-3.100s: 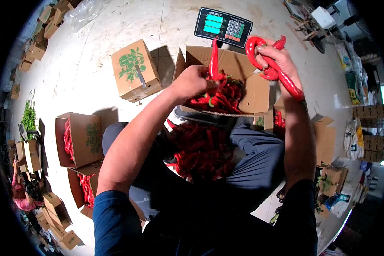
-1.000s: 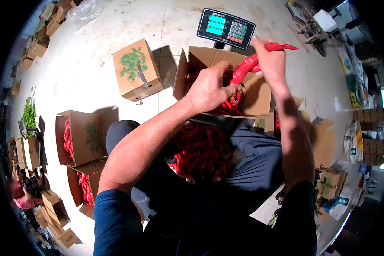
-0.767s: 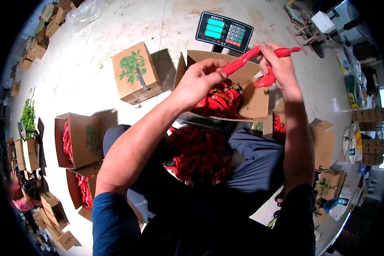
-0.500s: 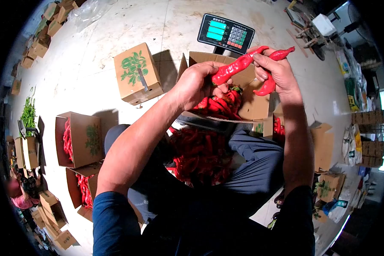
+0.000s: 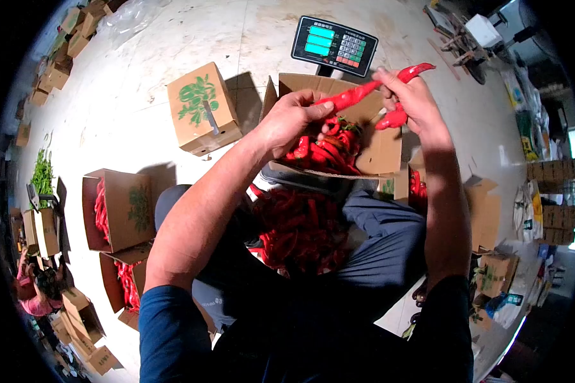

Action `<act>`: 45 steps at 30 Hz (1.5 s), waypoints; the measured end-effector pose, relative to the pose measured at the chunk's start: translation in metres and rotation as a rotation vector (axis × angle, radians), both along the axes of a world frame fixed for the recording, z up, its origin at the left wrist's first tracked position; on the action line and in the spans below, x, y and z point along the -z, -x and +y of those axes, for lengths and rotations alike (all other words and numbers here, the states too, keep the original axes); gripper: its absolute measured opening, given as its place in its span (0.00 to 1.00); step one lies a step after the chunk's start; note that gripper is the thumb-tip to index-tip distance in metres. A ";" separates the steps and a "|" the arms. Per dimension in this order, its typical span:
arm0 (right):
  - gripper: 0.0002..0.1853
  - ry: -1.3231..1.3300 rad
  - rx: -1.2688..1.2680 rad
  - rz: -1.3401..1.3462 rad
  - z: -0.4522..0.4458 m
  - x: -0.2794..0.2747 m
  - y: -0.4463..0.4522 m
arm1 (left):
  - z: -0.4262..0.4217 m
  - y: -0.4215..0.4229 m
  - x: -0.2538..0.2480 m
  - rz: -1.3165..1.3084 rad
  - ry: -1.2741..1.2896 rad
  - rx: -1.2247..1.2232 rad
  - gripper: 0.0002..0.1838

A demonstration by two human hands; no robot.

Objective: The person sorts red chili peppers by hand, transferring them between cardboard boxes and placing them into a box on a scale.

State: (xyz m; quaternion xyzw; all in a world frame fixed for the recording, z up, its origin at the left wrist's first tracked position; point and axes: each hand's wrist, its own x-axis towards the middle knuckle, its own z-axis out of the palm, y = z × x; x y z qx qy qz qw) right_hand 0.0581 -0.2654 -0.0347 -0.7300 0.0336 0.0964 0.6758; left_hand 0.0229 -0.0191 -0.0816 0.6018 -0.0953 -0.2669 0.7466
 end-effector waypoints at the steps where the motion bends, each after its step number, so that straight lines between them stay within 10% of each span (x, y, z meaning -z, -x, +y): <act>1: 0.19 0.087 0.093 0.025 -0.005 0.002 -0.004 | 0.002 0.000 0.002 -0.153 -0.213 0.058 0.23; 4: 0.20 -0.007 0.240 0.012 -0.014 0.004 -0.008 | -0.005 0.007 0.030 -0.949 -0.836 -0.037 0.38; 8: 0.19 -0.109 0.233 -0.109 0.014 0.003 0.001 | -0.021 0.016 0.006 -0.664 -0.322 -0.122 0.34; 11: 0.17 -0.064 0.181 -0.309 0.034 0.010 0.009 | -0.024 0.012 -0.025 0.145 0.264 -0.039 0.23; 15: 0.15 -0.093 0.039 -0.433 0.036 -0.002 0.015 | -0.027 0.004 -0.006 0.163 0.414 -0.127 0.18; 29: 0.21 -0.137 -0.168 0.275 0.012 -0.021 0.026 | -0.015 0.009 -0.015 -0.368 -0.056 -0.351 0.11; 45: 0.14 -0.254 -0.288 0.224 0.008 -0.015 0.024 | -0.011 0.014 -0.018 -0.397 -0.033 -0.265 0.09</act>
